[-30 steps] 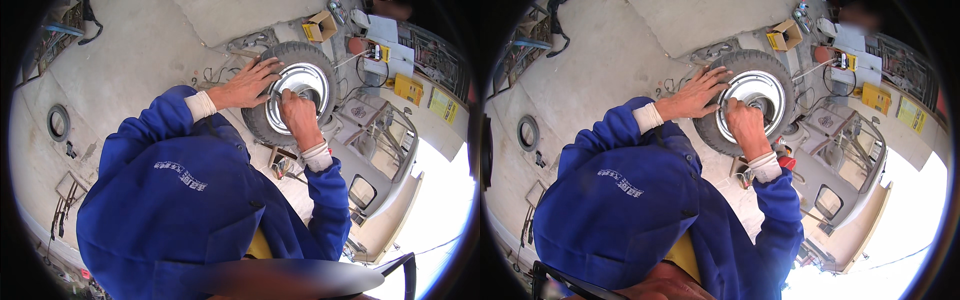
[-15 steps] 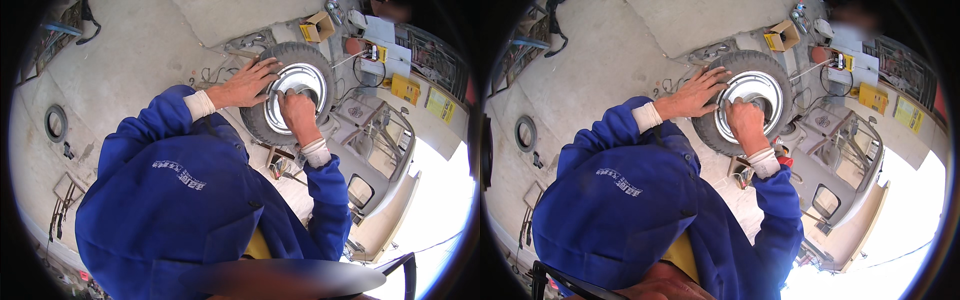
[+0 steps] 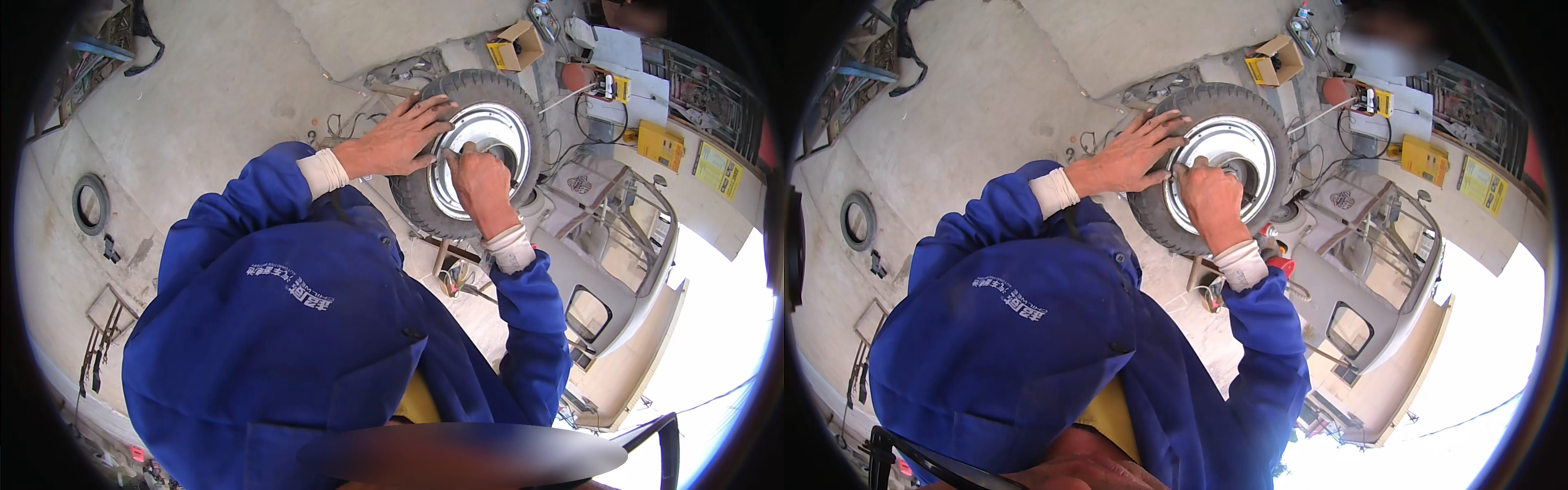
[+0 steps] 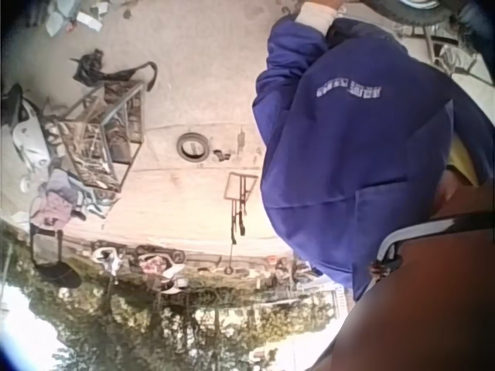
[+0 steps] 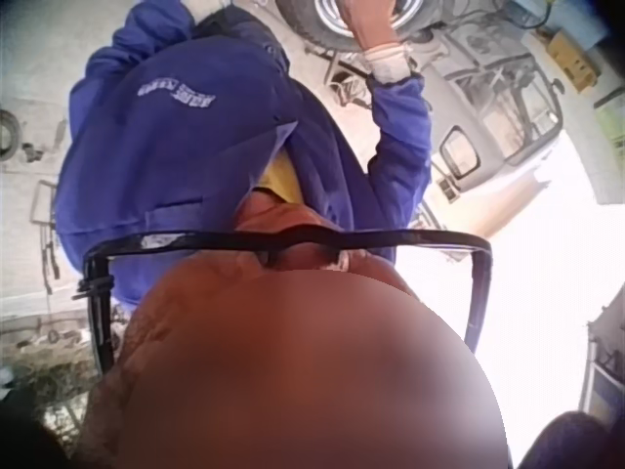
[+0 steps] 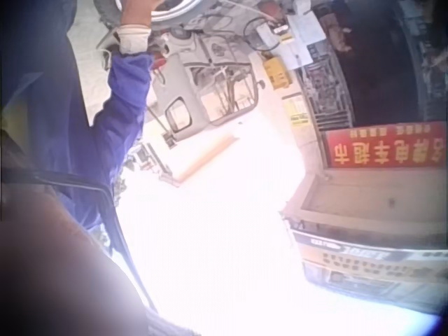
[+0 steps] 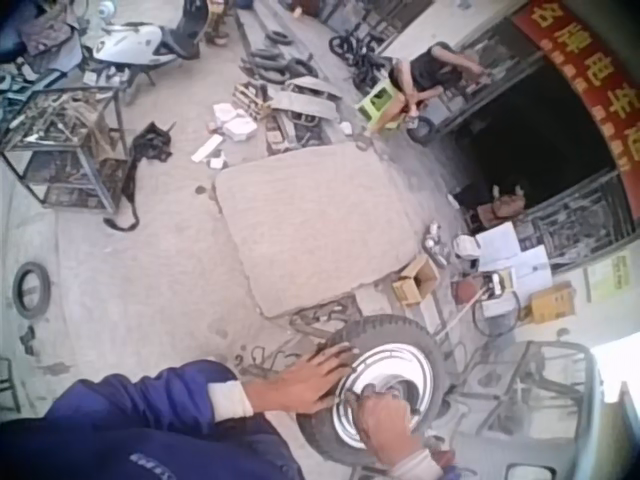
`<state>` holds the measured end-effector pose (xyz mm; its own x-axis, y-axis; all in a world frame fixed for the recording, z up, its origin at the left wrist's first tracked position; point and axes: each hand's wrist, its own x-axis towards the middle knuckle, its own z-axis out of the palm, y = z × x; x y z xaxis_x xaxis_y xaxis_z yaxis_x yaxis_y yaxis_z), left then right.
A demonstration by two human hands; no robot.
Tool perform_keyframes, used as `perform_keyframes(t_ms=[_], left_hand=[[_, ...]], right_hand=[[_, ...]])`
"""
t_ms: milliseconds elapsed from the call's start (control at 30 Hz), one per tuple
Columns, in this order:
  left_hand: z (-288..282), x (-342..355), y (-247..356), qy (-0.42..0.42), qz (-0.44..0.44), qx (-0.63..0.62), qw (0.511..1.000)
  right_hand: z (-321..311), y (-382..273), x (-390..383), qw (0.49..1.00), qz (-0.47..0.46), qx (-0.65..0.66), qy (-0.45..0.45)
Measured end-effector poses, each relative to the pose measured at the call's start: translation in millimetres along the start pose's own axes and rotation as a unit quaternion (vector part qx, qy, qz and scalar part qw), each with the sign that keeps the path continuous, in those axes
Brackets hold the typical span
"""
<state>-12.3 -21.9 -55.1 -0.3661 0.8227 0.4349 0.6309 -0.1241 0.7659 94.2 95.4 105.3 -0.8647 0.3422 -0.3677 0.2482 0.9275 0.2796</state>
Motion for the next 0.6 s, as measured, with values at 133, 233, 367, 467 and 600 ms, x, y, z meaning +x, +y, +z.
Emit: perform_keyframes(t_ms=[133, 233, 367, 467, 600], left_hand=[[0.7, -0.4, -0.6, -0.011, 0.005, -0.016, 1.000], [0.3, -1.7, 0.0, -0.004, 0.007, -0.017, 1.000], [2.0, -2.2, -0.9, 0.014, -0.003, -0.023, 1.000], [6.4, -8.7, -1.2, 0.071, -0.076, -0.098, 0.990], [15.0, -17.0, -12.9, 0.046, -0.314, -0.376, 0.871]], right_hand=[[20.4, 15.3, -5.6, 0.972, -0.183, -0.015, 0.149], [20.2, 20.1, -3.5, 0.992, -0.122, -0.016, 0.014], [-7.4, 1.2, 8.6, 0.989, 0.070, 0.035, -0.122], [-7.1, -2.3, -3.6, 0.999, -0.011, 0.040, -0.033], [8.3, 18.9, -6.2, 0.982, -0.176, -0.047, 0.053]])
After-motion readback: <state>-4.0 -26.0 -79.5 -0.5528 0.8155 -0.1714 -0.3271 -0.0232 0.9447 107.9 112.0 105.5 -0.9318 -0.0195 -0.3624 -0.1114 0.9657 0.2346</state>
